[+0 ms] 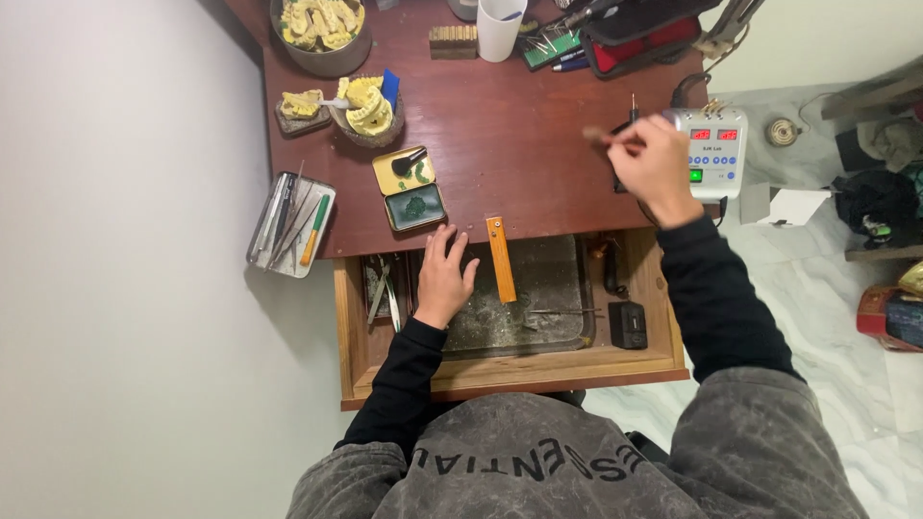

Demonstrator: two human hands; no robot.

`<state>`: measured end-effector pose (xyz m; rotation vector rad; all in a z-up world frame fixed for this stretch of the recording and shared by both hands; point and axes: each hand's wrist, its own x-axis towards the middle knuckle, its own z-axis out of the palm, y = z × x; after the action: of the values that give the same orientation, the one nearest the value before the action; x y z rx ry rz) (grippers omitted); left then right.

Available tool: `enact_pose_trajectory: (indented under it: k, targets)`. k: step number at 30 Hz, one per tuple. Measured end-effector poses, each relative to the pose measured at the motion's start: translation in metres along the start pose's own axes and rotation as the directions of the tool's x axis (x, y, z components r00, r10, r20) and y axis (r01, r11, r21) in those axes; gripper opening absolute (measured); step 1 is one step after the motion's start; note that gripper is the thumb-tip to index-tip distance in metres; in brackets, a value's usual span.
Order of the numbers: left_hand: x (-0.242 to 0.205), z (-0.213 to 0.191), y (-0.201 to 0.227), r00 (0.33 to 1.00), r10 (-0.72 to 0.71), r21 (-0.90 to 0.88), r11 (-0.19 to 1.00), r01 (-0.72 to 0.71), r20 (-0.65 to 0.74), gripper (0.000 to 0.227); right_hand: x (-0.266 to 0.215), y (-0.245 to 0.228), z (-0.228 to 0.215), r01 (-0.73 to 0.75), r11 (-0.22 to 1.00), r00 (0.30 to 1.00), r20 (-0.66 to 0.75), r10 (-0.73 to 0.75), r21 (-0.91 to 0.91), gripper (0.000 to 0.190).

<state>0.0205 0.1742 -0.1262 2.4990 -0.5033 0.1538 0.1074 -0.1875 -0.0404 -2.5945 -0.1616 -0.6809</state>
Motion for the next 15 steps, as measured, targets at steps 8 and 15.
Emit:
enact_pose_trajectory:
  k: [8, 15]
  targets:
    - [-0.004, 0.000, -0.002, 1.000, 0.001, 0.000, 1.000, -0.001, 0.015, 0.047, -0.079, -0.026, -0.014, -0.159, 0.987, 0.965, 0.209, 0.161, -0.025, 0.005]
    - [-0.001, -0.002, -0.002, 0.999, 0.003, 0.006, 1.000, -0.004, 0.040, 0.046, -0.057, -0.016, -0.024, -0.131, 0.989, 0.991, -0.024, 0.133, 0.060, 0.009]
